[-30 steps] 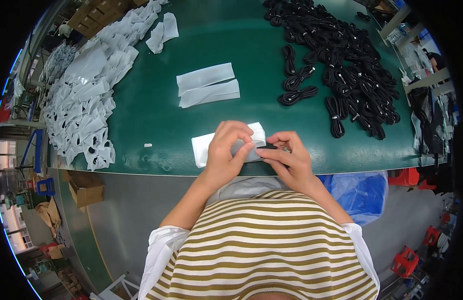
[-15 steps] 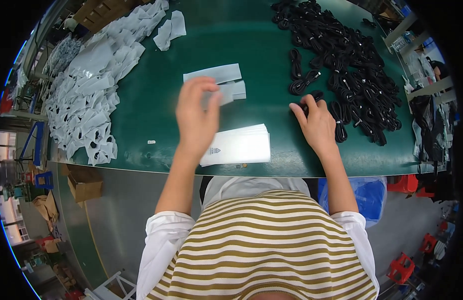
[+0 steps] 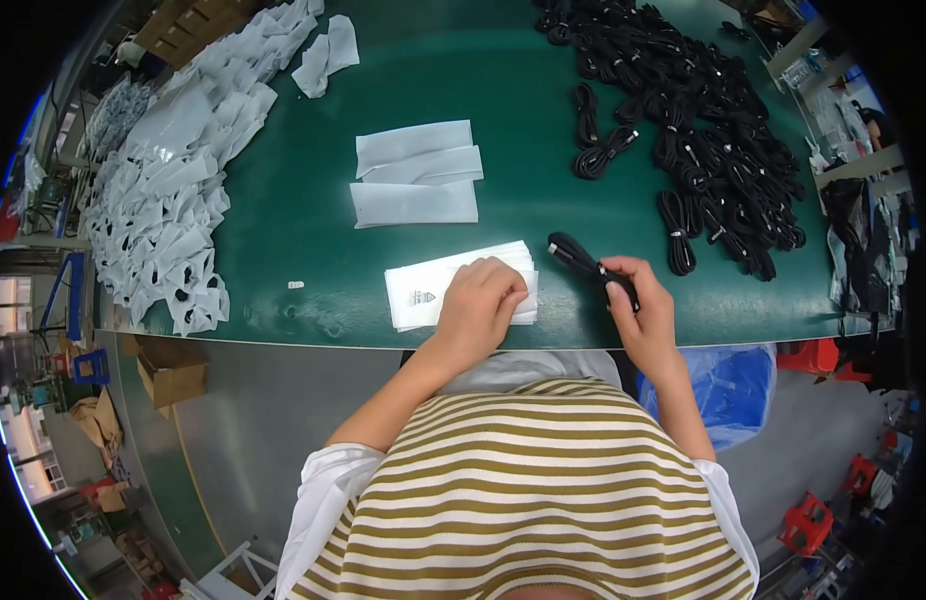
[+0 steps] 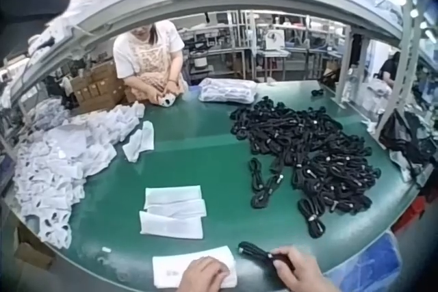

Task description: Packaging black coiled cables into white protective sleeves at a factory workbench.

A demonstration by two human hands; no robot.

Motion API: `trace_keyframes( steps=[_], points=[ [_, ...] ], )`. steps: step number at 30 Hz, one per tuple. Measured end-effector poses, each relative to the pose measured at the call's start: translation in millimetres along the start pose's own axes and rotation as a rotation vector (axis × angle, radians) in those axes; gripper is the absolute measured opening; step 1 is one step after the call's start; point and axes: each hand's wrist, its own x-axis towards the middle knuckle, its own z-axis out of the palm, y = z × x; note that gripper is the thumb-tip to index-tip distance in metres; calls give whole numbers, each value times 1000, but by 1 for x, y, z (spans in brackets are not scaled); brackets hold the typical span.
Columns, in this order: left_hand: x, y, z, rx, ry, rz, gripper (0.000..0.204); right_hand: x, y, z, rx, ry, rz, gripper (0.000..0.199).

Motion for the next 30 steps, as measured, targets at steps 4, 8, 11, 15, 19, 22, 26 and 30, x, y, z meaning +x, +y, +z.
trace_keyframes(
  steps=[4, 8, 11, 15, 19, 22, 26, 30],
  points=[
    [0, 0, -2, -223, 30, -153, 9, -7, -10, -8, -217, -88, -240, 22],
    [1, 3, -2, -369, 65, -152, 10, -7, -7, -6, -285, -167, -398, 21],
    [4, 8, -5, -323, 58, -35, 11, -9, 0, 1, 81, -299, 14, 23],
    [7, 15, -11, -149, 49, 123, 12, -4, -5, 6, 73, -351, -24, 28],
    [11, 20, -21, -152, 105, 75, 13, 1, -6, 19, 107, -277, -215, 35],
    [15, 21, -30, -182, 149, 68, 13, 6, -16, 25, 132, -233, -304, 37],
    [17, 16, -47, -312, 187, -2, 10, 11, -30, 35, 188, -110, -355, 39],
    [34, 8, -85, -716, 446, -190, 5, 24, -11, 15, -291, 165, -427, 36]
  ],
)
